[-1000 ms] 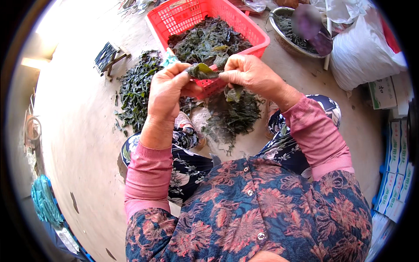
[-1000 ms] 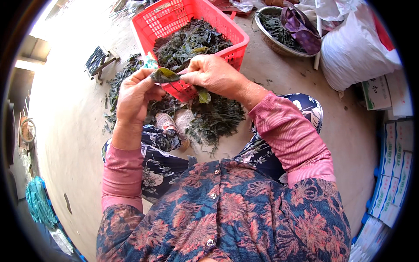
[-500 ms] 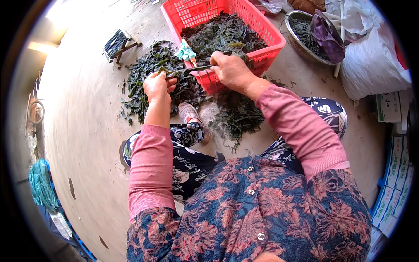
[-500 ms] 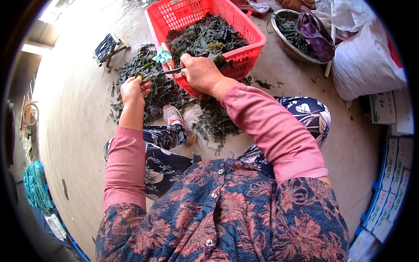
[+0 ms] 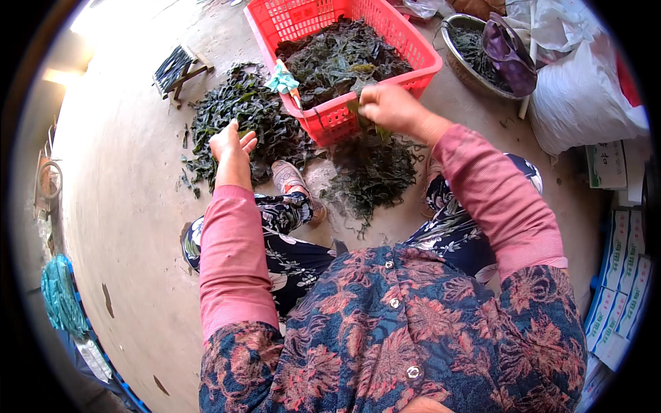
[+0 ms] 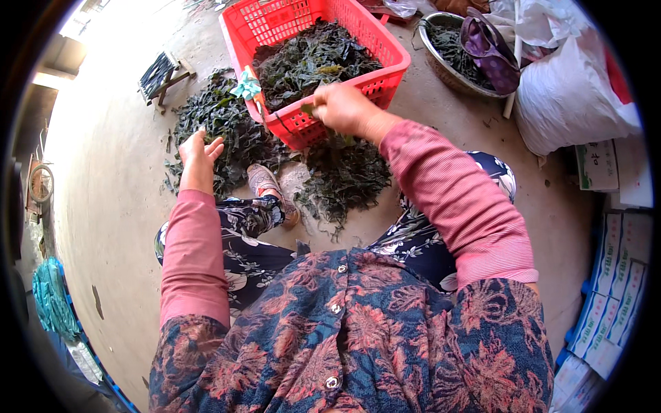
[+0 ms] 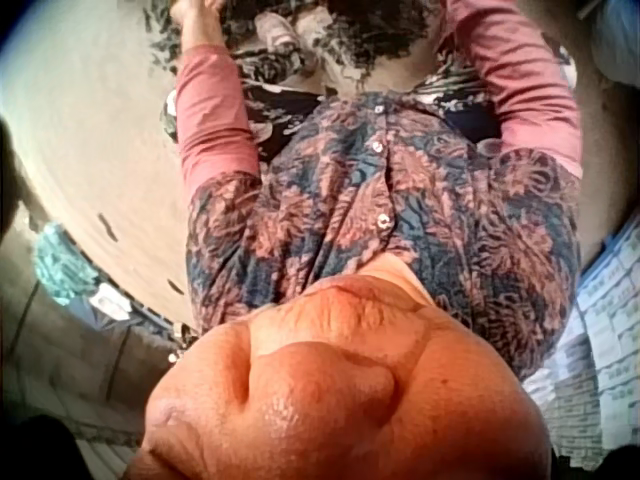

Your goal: The person is sorting and processing individual leaves from a large red basket, handling them by hand to separate or clean them before placing them into a pile on the floor.

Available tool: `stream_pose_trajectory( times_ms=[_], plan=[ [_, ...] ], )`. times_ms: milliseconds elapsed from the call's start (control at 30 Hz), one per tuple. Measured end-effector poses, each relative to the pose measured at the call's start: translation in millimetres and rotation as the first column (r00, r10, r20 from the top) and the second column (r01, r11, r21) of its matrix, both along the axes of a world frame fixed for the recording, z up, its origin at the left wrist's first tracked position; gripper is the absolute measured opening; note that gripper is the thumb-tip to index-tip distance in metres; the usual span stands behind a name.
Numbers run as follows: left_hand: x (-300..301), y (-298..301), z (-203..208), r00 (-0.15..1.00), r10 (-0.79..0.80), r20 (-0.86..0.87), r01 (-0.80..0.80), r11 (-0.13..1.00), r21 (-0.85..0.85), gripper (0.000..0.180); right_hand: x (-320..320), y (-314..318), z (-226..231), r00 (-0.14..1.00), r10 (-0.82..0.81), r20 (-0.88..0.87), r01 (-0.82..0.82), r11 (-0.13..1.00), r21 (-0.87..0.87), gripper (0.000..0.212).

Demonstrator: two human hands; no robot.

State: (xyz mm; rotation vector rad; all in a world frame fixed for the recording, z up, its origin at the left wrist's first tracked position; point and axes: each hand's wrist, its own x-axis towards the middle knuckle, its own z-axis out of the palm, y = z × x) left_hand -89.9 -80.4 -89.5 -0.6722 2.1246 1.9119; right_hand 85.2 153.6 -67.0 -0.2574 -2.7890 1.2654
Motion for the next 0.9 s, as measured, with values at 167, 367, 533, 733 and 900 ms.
stream_pose_trajectory(
  times_ms=[167,367,533,733,900],
  plan=[
    [59.6,29.0,58.2,0.776,-0.629,-0.05,0.612,0.731,0.304,0.049,3.7,-5.8,73.5,0.963,-0.168,-0.213,-0.005,0.773,-0.635,0.009],
    [112.6,67.8,93.0,0.44,-0.896,-0.059,0.563,0.224,0.796,0.077,26.5,-30.8,113.9,0.856,0.032,-0.515,-0.35,0.769,-0.534,0.011],
    [82.5,80.9,112.3,0.686,-0.664,-0.297,0.583,0.257,0.771,0.03,40.9,-38.5,106.9,0.713,0.262,-0.65,-0.412,0.907,-0.086,0.011],
    [62.0,88.9,132.7,0.678,-0.593,-0.435,0.692,0.316,0.649,0.03,40.8,-20.2,98.8,0.897,-0.225,-0.38,-0.058,0.794,-0.605,0.027],
    [76.3,102.6,116.9,0.698,-0.603,-0.387,0.605,0.206,0.769,0.027,22.4,-28.1,81.7,0.977,-0.048,-0.209,-0.152,0.532,-0.833,0.045]
  ],
)
